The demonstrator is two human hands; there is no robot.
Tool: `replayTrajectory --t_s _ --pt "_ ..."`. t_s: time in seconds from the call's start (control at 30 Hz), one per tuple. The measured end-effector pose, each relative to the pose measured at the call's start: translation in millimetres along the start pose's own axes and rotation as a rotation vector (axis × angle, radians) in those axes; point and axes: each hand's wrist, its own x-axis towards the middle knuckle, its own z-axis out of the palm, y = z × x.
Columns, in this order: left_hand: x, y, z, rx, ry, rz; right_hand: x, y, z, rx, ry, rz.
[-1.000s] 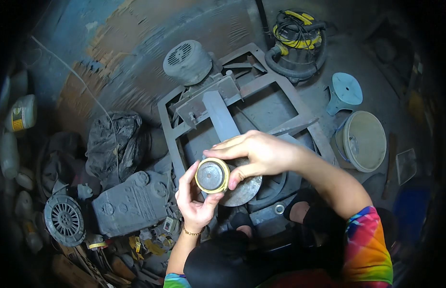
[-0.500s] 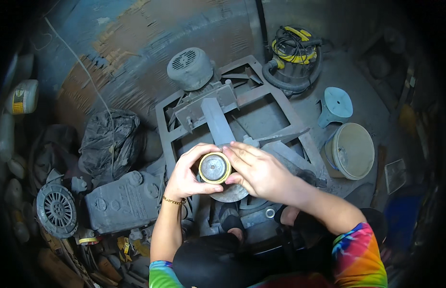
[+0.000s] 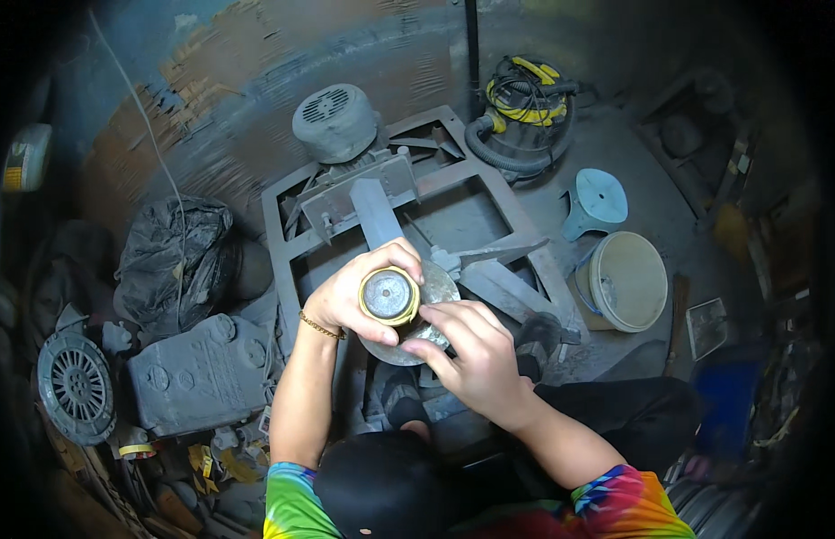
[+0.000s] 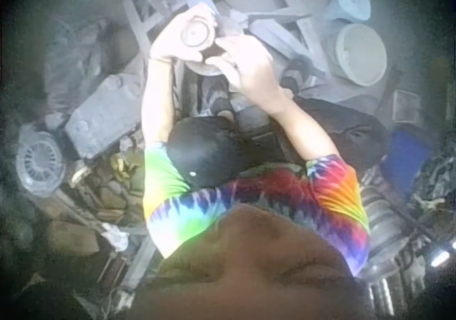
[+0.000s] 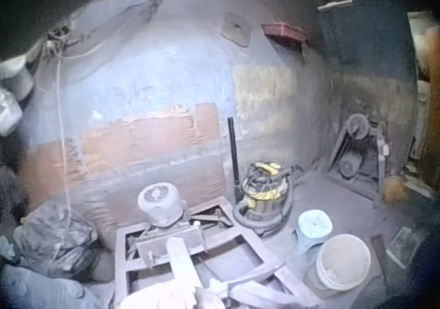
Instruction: The person cleans and sands a small circular part using sandpaper, then wraps yellow tape around the exterior edge of the part.
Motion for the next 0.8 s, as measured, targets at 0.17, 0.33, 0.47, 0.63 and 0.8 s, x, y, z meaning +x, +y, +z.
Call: replayTrajectory --t_s 0.17,0.33,0.47,0.63,0.8 --pt "0.8 3.6 2.3 0.005 0.020 -0.022 13.5 5.6 -4.8 -0.054 -0.037 -0.024" --pt "-6.1 15.9 9.6 0.158 0.125 -0.039 22.1 10.6 -9.3 -0.115 -0.130 -0.154" --pt "-30.4 28.6 30.7 0.493 0.426 -0.045 23.1 6.6 -12.3 -0.168 -0.171 -0.203" --pt "-40.7 13.8 75.7 1.014 0.750 0.168 22.1 5.6 -8.1 -0.175 -0.182 -0.179" --pt "-28.7 18.8 95.3 0.883 0.867 0.135 21.8 11.2 -6.0 -0.112 -0.117 -0.221"
